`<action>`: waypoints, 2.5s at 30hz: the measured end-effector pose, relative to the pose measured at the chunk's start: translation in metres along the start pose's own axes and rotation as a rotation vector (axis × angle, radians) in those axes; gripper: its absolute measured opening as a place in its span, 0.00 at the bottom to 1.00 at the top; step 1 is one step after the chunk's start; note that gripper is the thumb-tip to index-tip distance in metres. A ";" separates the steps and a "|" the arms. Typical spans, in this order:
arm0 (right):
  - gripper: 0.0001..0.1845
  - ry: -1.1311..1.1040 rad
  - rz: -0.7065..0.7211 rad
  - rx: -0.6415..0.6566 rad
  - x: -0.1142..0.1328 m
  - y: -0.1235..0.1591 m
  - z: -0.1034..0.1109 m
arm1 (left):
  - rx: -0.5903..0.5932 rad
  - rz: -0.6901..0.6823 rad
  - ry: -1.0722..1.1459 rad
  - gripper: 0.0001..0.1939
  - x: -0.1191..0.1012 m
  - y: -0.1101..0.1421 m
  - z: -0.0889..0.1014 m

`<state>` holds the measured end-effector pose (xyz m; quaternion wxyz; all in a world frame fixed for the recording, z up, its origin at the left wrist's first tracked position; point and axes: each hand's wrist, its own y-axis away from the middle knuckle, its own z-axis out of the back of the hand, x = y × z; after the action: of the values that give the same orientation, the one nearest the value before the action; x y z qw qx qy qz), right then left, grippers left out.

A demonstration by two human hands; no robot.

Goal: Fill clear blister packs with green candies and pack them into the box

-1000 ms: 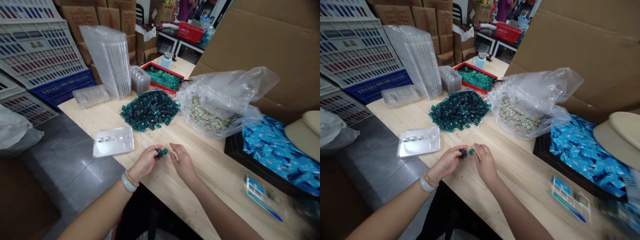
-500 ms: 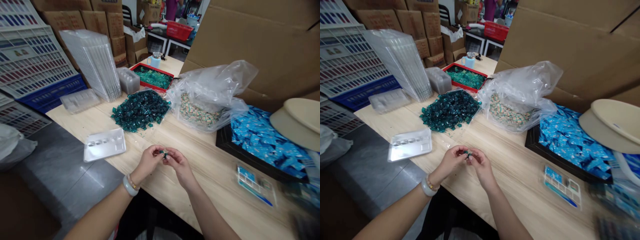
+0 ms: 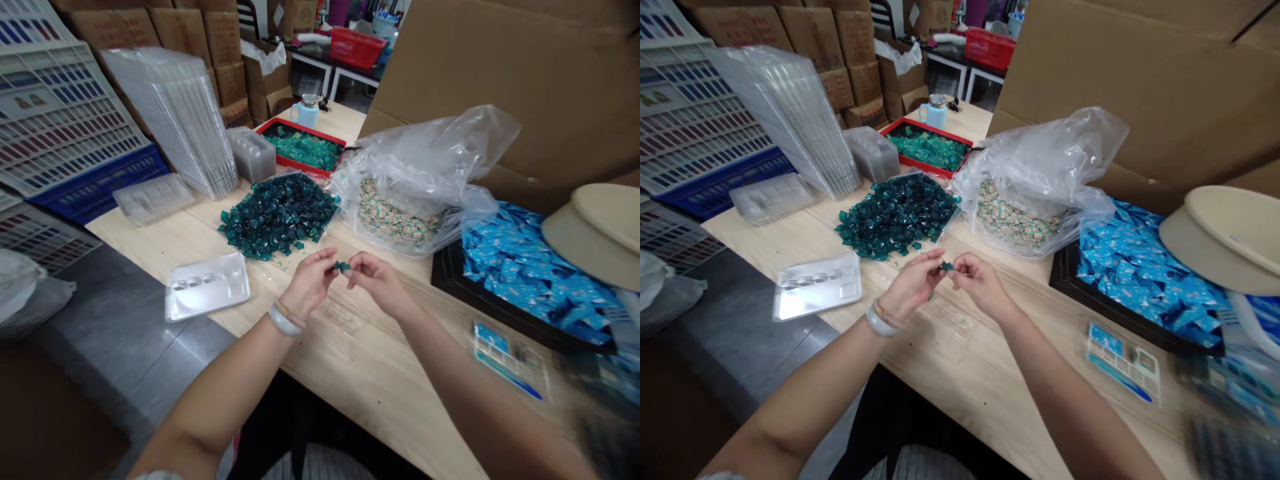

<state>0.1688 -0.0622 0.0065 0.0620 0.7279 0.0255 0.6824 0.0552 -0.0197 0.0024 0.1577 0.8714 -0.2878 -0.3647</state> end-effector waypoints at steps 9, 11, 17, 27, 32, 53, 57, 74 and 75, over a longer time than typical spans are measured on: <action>0.05 -0.645 -0.019 -0.189 -0.009 0.025 0.034 | 0.002 -0.022 0.230 0.12 -0.039 0.010 0.030; 0.05 -0.470 -0.116 -0.138 -0.021 0.033 0.030 | 0.086 0.090 -0.044 0.09 -0.015 0.014 0.037; 0.09 0.005 -0.182 -0.126 -0.026 0.038 0.008 | 0.179 0.063 -0.439 0.09 0.038 0.027 0.024; 0.05 0.398 -0.011 -0.099 -0.060 0.061 -0.006 | 0.024 0.206 -0.401 0.15 0.056 0.051 0.054; 0.09 0.486 0.144 -0.032 -0.061 0.052 -0.015 | -0.031 0.021 -0.589 0.17 0.046 0.044 0.063; 0.07 1.245 0.075 0.202 -0.058 0.007 -0.016 | 0.007 -0.310 -1.261 0.09 0.045 0.035 0.085; 0.05 1.222 0.168 0.160 -0.064 0.012 -0.017 | 0.034 -0.330 -1.285 0.09 0.048 0.038 0.085; 0.10 1.209 0.190 -0.178 -0.086 0.085 0.012 | 0.171 -0.645 -1.627 0.09 0.053 0.017 0.079; 0.10 1.236 0.195 -0.177 -0.086 0.084 0.011 | 0.183 -0.641 -1.546 0.08 0.052 0.019 0.079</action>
<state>0.1702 -0.1563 -0.0691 0.0332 0.1902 -0.0665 0.9789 0.0203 -0.0718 -0.0706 -0.2664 0.4252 -0.0819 -0.8611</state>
